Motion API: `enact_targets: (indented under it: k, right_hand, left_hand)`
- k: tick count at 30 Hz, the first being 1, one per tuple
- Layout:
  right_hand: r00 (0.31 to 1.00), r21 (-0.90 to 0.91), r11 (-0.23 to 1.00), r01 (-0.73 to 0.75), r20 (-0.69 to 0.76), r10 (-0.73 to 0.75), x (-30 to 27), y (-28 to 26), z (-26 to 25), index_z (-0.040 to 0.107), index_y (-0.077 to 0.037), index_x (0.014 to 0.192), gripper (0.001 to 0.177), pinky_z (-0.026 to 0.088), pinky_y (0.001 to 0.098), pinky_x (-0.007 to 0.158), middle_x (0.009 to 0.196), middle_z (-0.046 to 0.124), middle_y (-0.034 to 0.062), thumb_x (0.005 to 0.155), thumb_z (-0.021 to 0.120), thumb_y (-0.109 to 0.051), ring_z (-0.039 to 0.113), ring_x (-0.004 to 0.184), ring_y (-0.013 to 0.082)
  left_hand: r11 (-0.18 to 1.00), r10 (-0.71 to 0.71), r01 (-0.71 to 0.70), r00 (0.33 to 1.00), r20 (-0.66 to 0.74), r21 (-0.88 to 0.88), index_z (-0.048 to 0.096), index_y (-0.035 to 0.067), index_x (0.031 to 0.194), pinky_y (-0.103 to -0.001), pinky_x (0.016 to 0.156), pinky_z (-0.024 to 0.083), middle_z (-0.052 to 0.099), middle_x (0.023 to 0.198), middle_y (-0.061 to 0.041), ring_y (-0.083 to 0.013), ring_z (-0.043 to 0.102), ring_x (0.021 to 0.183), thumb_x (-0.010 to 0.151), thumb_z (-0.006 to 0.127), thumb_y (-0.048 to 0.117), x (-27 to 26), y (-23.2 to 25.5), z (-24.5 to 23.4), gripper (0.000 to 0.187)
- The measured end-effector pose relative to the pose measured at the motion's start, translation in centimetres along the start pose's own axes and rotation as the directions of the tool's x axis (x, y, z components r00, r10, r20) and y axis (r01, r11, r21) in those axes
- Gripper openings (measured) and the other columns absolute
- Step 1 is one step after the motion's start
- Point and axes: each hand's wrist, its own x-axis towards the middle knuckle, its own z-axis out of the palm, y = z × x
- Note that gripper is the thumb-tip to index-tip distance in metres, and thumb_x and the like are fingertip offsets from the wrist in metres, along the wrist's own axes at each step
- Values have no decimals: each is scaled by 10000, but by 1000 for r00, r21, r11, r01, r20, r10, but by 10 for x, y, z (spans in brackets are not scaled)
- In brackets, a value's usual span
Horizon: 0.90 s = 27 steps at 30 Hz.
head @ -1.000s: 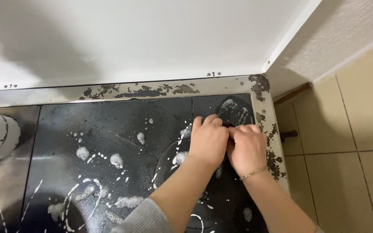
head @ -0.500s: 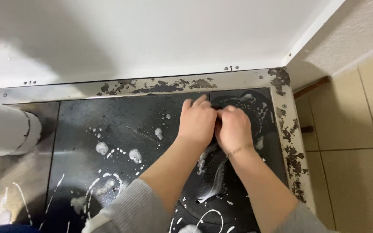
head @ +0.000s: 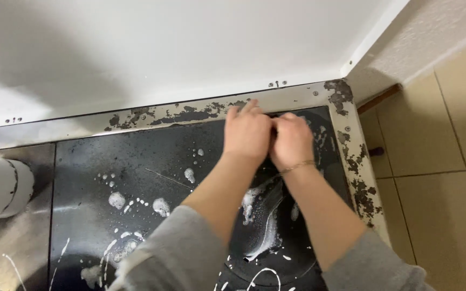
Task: The person scrubs a dark tiled floor with a soapy cloth in circular motions, spreading foam across the surface. A blue bucket and cleaning supplies are visible nearby.
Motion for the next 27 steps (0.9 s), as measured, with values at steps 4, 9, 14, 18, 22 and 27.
enact_targets:
  k: [4,9,14,18,22,27]
  right_hand:
    - [992,99,988,121,16,-123,-19,-46,16,779,-198,864,195,584,414,872,959,700,21,917,591,-203,671,1007,284]
    - [960,50,961,272,-75,-268,-54,-44,3,730,-182,777,171,568,417,729,830,651,29,886,605,-225,653,843,291]
    - [952,-52,964,261,-154,-266,-43,-22,8,687,-173,749,221,548,448,710,844,644,36,888,565,-293,641,855,318]
    - [977,180,968,173,-152,-146,-21,-48,12,697,-93,851,197,542,428,745,900,653,104,917,543,-198,638,921,356]
    - [964,114,965,236,-150,-218,-19,-94,21,708,-96,829,198,552,451,740,865,642,120,935,588,-212,639,880,372]
    - [946,50,949,312,-112,-305,-47,-105,32,723,-156,812,155,548,421,708,805,635,43,904,628,-238,643,806,310]
  left_hand:
    - [998,-31,28,999,39,63,790,216,918,-476,1075,357,730,1146,14,-173,491,1423,981,599,252,-45,-39,-31,204]
    - [997,-21,16,998,61,81,784,203,922,-484,1072,364,729,1108,18,-181,520,1401,920,627,207,-76,-29,-35,156]
    - [999,24,-18,990,136,-41,781,187,942,-515,1114,317,692,1149,13,-207,451,1452,911,638,173,-52,-18,-38,146]
    - [1000,-11,16,983,185,-27,774,180,946,-537,1137,312,677,1215,-2,-214,404,1480,946,661,121,-32,-41,-40,127]
    - [993,-122,121,976,182,19,767,219,979,-493,1164,267,654,1257,56,-155,345,1515,993,621,146,-49,-78,-38,164]
    - [995,-93,86,987,132,55,774,163,981,-483,1124,310,681,1164,27,-189,454,1451,967,626,130,-95,-90,-42,152]
